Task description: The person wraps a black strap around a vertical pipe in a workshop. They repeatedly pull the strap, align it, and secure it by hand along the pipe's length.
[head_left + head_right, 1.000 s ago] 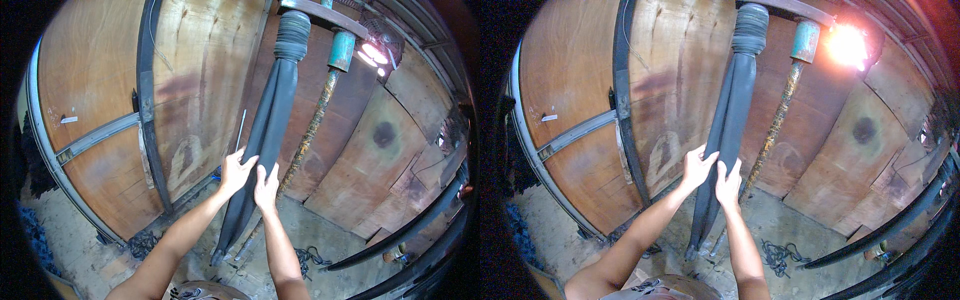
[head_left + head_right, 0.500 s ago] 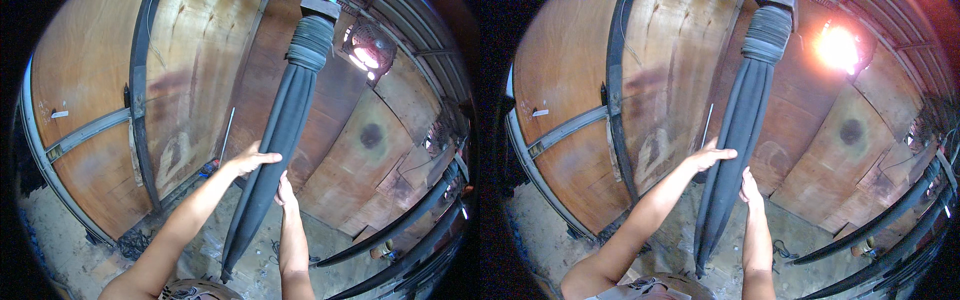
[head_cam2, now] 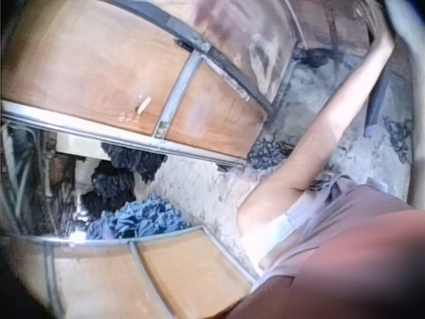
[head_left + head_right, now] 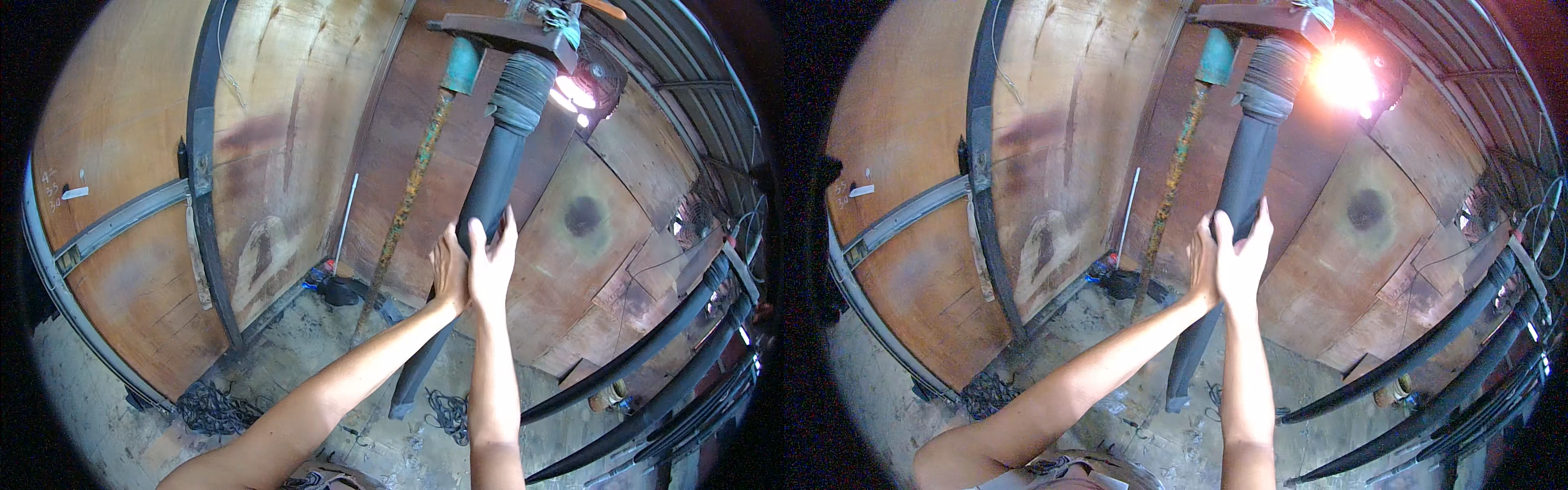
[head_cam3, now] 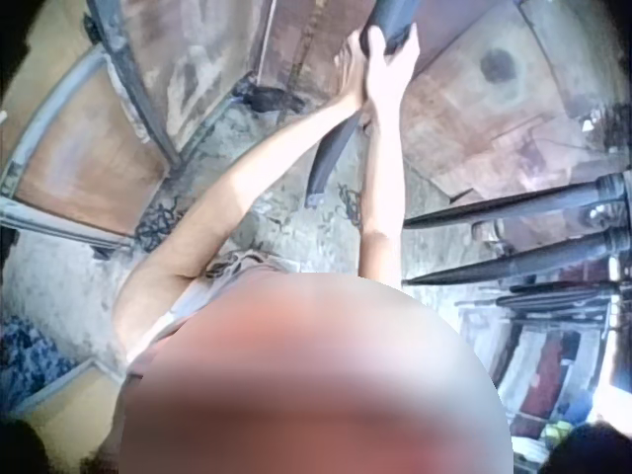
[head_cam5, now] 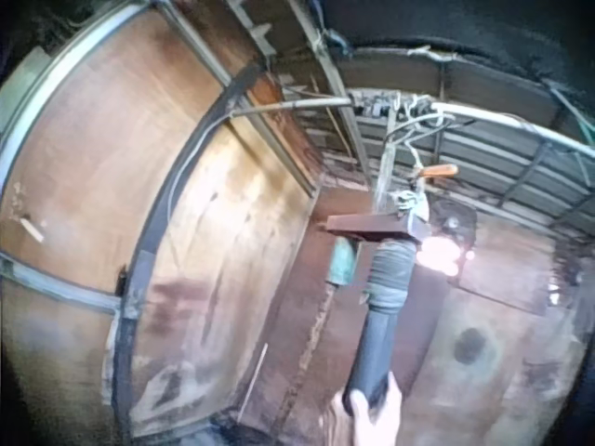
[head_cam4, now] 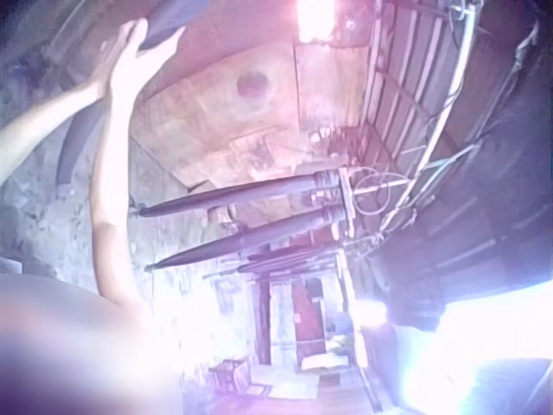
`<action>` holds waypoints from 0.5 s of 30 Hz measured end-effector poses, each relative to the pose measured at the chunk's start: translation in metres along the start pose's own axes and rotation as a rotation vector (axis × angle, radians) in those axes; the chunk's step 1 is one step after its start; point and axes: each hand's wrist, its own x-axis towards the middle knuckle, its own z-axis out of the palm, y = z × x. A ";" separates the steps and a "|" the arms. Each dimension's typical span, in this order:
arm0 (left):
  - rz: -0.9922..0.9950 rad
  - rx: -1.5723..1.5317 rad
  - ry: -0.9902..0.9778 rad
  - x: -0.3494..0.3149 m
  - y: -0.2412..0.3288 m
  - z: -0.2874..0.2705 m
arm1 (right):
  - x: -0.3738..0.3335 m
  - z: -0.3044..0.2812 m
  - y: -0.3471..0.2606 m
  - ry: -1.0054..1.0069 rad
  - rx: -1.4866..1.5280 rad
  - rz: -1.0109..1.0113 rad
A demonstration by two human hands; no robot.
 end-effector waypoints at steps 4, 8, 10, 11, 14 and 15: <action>0.063 0.078 -0.166 0.007 -0.007 0.008 | 0.041 0.005 -0.006 -0.039 -0.280 0.063; 0.197 0.114 -0.384 0.020 -0.029 -0.006 | 0.054 -0.001 0.014 -0.095 -0.180 -0.014; 0.206 0.158 -0.498 0.026 -0.040 -0.015 | 0.057 -0.002 0.028 -0.117 -0.143 0.004; 0.194 0.092 -0.481 0.032 -0.042 -0.018 | 0.062 -0.002 0.036 -0.158 -0.105 0.016; 0.103 -0.039 -0.390 0.053 -0.039 -0.024 | 0.078 -0.005 0.058 -0.291 0.014 0.042; 0.126 -0.064 -0.330 0.065 -0.034 -0.027 | 0.082 -0.004 0.065 -0.325 0.106 0.071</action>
